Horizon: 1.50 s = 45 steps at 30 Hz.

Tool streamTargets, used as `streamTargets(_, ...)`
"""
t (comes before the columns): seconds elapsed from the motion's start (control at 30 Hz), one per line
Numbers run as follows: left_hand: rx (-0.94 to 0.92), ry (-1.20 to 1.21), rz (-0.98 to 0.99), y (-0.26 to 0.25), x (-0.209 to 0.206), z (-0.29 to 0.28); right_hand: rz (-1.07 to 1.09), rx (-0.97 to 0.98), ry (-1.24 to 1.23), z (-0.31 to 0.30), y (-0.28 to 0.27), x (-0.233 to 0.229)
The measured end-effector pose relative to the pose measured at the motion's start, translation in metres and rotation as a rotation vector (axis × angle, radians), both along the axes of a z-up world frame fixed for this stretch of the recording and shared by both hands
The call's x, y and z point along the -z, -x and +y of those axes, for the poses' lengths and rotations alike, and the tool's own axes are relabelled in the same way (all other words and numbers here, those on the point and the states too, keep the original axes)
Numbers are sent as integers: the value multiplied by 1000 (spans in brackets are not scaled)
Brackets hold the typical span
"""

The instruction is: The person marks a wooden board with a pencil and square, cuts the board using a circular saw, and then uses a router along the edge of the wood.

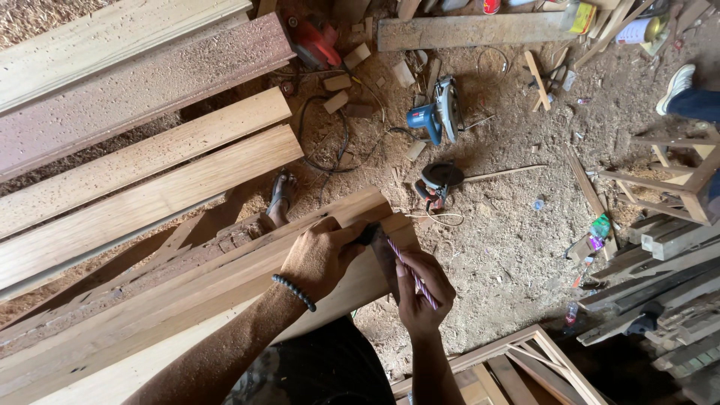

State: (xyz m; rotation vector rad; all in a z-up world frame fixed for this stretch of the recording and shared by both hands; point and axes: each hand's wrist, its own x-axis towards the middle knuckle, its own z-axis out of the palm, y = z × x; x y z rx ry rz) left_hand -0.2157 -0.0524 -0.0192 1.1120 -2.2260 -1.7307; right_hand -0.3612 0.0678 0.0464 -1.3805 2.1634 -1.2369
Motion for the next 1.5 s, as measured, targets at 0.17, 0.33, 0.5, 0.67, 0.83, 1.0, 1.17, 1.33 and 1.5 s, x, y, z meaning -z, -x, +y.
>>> streamTargets(0.17, -3, 1, -19, 1, -5, -2, 69, -106, 11, 13, 4, -8)
streamTargets(0.33, -4, -10, -43, 2, -8, -3, 103, -173, -11, 51, 12, -23)
streamTargets(0.5, -23, -4, -34, 2, -11, -3, 128, -209, -271, 84, 26, -15)
streamTargets(0.67, 18, -44, -169, 7, -15, -4, 152, -316, -211, 31, 50, 27)
streamTargets(0.83, 41, -81, -195, 6, -20, -8, 60, -315, 29, -53, 52, 16)
streamTargets(1.0, 42, -138, -248, -6, -24, -11, 12, -140, 132, -45, 48, 14)
streamTargets(1.17, 18, -176, -184, -17, -22, -7, -101, -26, 151, 8, 32, 32)
streamTargets(1.33, -23, -67, -87, -10, -11, 1, -169, 51, 9, 16, 5, 22)
streamTargets(1.5, -13, -88, -92, -5, -16, -2, -159, 50, 65, 12, 2, 23)
